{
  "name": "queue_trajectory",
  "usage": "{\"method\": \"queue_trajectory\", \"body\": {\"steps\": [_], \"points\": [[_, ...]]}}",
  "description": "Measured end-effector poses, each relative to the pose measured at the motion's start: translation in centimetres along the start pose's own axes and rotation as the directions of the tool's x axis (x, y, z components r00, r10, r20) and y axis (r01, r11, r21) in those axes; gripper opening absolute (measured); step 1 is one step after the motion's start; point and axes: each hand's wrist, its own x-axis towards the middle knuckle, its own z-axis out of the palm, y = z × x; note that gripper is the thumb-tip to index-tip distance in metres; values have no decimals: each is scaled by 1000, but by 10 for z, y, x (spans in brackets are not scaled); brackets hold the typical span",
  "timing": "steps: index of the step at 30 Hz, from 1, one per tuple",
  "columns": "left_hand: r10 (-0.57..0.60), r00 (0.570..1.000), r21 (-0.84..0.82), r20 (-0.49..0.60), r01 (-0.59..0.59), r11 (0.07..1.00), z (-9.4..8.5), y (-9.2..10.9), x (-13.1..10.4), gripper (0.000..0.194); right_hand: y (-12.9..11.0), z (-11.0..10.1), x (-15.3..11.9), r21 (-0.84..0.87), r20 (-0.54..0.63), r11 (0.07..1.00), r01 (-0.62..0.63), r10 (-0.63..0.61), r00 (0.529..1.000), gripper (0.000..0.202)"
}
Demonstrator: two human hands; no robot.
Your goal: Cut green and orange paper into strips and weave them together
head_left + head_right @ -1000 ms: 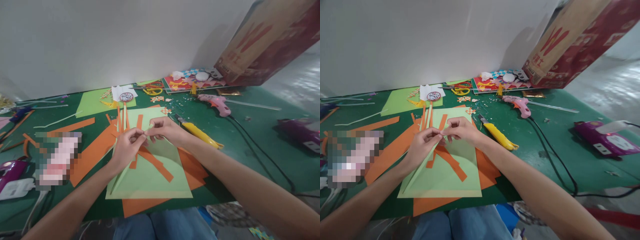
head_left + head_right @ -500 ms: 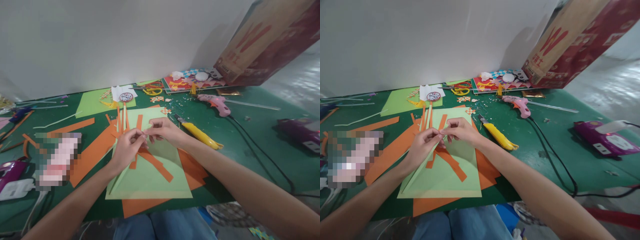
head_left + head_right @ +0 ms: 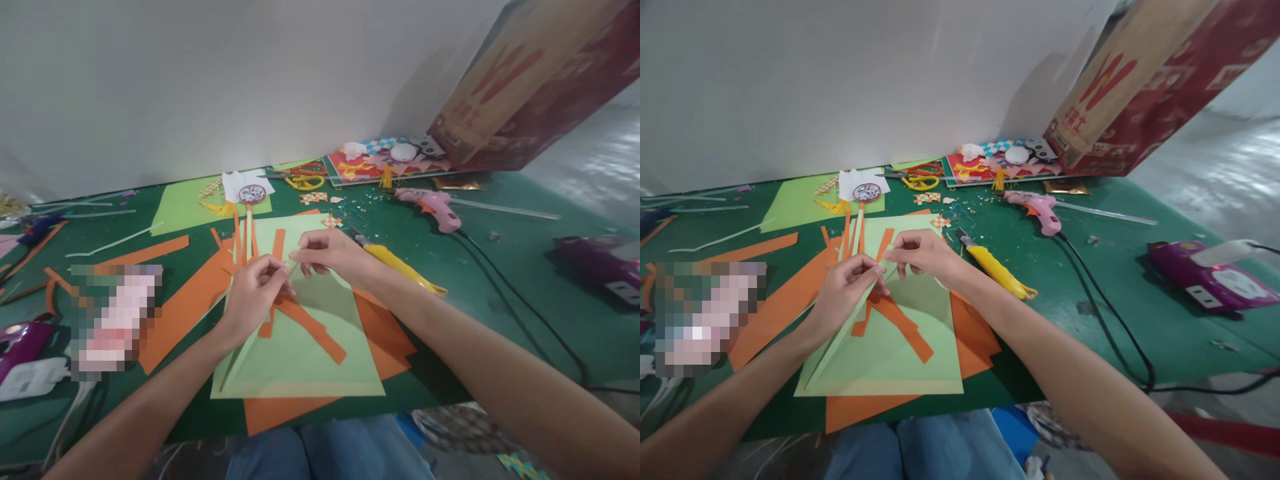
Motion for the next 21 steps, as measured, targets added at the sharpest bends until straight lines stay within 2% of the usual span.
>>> {"method": "queue_trajectory", "body": {"steps": [12, 21], "points": [[-28, 1000, -40, 9, 29, 999, 1, -2, 0, 19, 3, -1, 0, 8, 8, 999, 49, -49, 999, 31], [-23, 999, -22, 28, 24, 999, 2, 0, 1, 14, 4, 4, -1, -12, 18, 1000, 17, -17, 1000, 32]]}}
